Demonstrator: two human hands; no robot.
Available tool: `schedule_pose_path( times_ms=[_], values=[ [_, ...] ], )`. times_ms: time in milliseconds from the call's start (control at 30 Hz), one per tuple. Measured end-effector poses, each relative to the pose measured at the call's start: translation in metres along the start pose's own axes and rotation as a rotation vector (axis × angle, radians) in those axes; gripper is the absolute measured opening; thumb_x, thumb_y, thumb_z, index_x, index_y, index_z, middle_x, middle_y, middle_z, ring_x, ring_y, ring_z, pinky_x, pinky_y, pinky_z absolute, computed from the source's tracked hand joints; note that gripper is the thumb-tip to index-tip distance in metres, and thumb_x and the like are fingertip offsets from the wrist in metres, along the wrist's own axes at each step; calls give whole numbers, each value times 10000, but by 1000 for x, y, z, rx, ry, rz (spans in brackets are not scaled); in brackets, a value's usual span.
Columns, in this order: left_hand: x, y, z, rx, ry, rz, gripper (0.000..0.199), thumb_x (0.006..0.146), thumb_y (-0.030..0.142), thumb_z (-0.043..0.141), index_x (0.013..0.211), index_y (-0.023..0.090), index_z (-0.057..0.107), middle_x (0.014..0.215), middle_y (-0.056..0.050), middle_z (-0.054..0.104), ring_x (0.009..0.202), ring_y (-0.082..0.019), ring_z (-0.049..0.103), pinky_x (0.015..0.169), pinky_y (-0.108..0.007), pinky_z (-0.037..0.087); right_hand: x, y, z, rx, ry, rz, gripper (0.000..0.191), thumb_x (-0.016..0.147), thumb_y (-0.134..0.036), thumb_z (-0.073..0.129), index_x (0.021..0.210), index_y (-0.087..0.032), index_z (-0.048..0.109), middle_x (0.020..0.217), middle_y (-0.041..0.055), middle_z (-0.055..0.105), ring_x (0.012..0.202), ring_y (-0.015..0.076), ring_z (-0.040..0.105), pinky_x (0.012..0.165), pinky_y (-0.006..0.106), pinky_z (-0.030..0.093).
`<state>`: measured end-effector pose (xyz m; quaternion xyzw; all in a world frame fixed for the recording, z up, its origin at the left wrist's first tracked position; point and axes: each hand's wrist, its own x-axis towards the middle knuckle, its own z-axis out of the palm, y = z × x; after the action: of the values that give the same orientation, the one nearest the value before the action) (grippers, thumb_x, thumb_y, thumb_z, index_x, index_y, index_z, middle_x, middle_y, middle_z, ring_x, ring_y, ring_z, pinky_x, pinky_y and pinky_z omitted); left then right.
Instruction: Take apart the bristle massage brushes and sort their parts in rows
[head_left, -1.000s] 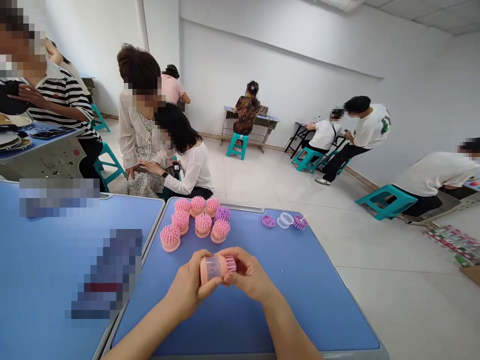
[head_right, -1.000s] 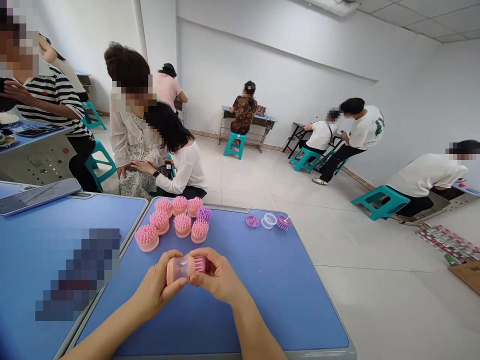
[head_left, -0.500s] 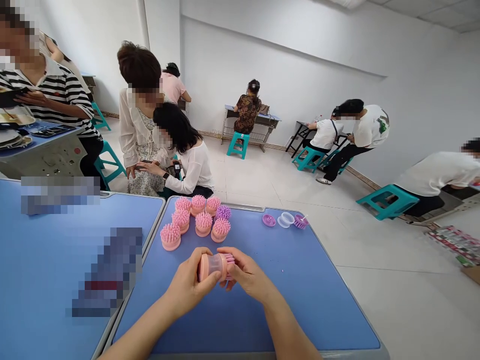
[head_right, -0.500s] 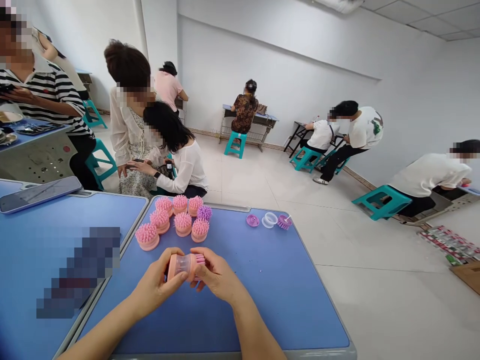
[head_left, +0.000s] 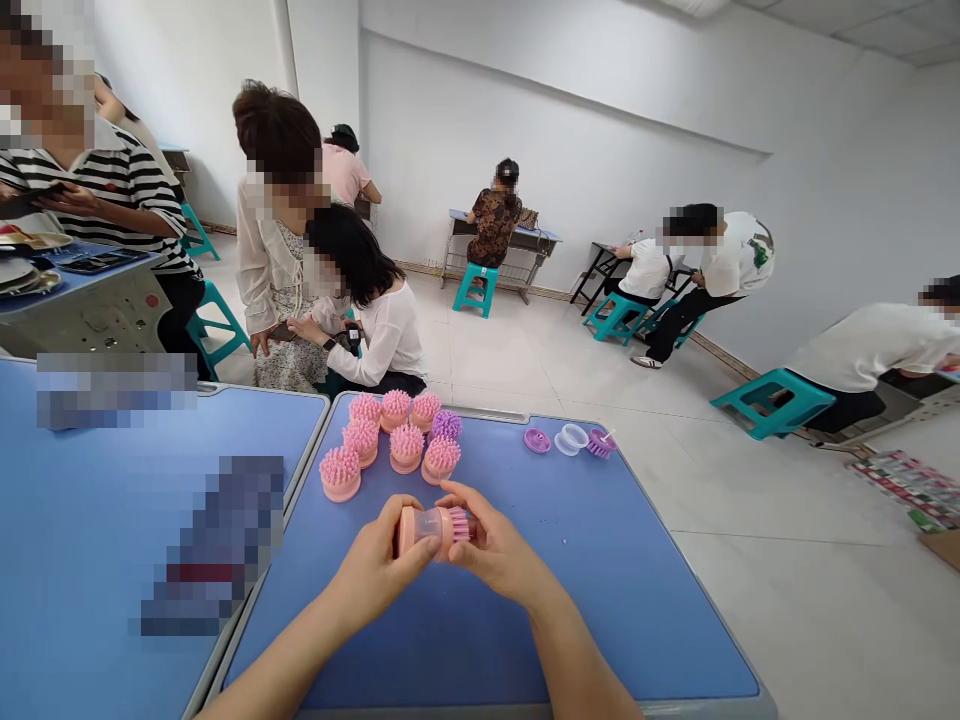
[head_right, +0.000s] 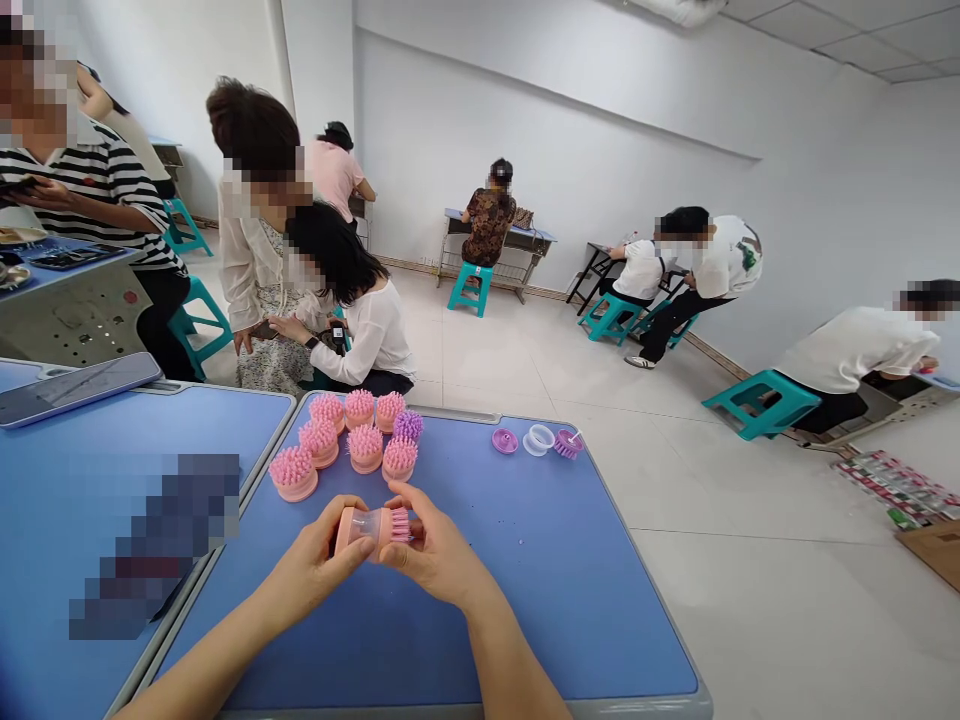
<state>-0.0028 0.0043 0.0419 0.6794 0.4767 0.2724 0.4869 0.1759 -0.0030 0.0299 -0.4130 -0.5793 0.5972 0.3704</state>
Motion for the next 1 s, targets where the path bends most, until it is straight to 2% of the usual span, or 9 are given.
schedule_pose_path(
  times_ms=[133,200,333,433,500,600,700,833,1000],
  values=[
    [-1,1,0,-13,-3,13,230,783,405,459,897,207,431,630,68,462,544,-113,391,507,-214,314,2,-2,0,9,-15,75,528,748,-550,533,1127,-186,474,814,24,566,651,125,567,529,235,454],
    [-1,1,-1,-8,-3,-14,231,795,416,438,897,209,439,611,73,436,540,-113,384,504,-215,310,0,-6,1,-47,11,56,423,738,-447,607,1068,-200,511,844,15,565,685,118,556,583,243,467],
    [1,-3,-2,-27,-7,-72,278,807,470,393,857,205,460,598,75,399,540,-114,381,497,-217,313,-3,-12,1,-196,50,-77,379,683,-278,684,1029,-246,534,962,2,537,819,130,537,757,291,472],
    [4,-7,-1,-43,17,-79,294,802,484,399,853,203,465,599,74,401,546,-115,389,496,-217,322,-3,-8,1,-224,34,-144,498,660,-271,700,1116,-281,499,1145,27,458,975,165,511,812,307,467],
    [5,-8,-1,-39,30,-51,273,796,460,424,878,203,467,622,67,432,571,-120,409,515,-219,337,-2,-4,0,-196,20,-94,633,655,-324,708,1219,-291,423,1233,55,411,1024,188,503,815,313,469],
    [4,-5,-1,-19,15,-41,239,795,426,438,885,206,466,640,63,450,576,-118,415,523,-218,343,-1,-2,-1,-201,12,2,545,750,-422,597,1231,-238,419,1067,61,539,851,164,565,722,301,489],
    [4,-1,-2,3,6,-67,245,798,438,426,869,207,466,624,70,431,565,-117,406,518,-218,330,-1,-6,-1,-285,25,-10,389,776,-369,573,1128,-222,498,922,18,576,746,134,558,689,286,483],
    [5,-2,-1,-83,-50,-113,333,788,524,399,821,200,464,580,82,411,496,-99,376,478,-215,307,-4,-18,1,-395,56,-160,456,662,-171,665,1084,-257,514,1035,5,527,914,149,534,825,302,452],
    [9,-7,3,-296,-98,-220,465,749,653,325,680,200,405,546,75,464,404,-75,376,412,-206,295,-7,-19,7,-608,20,-293,543,699,-40,552,1164,-316,493,1096,16,452,1045,139,474,914,290,397]
  ],
)
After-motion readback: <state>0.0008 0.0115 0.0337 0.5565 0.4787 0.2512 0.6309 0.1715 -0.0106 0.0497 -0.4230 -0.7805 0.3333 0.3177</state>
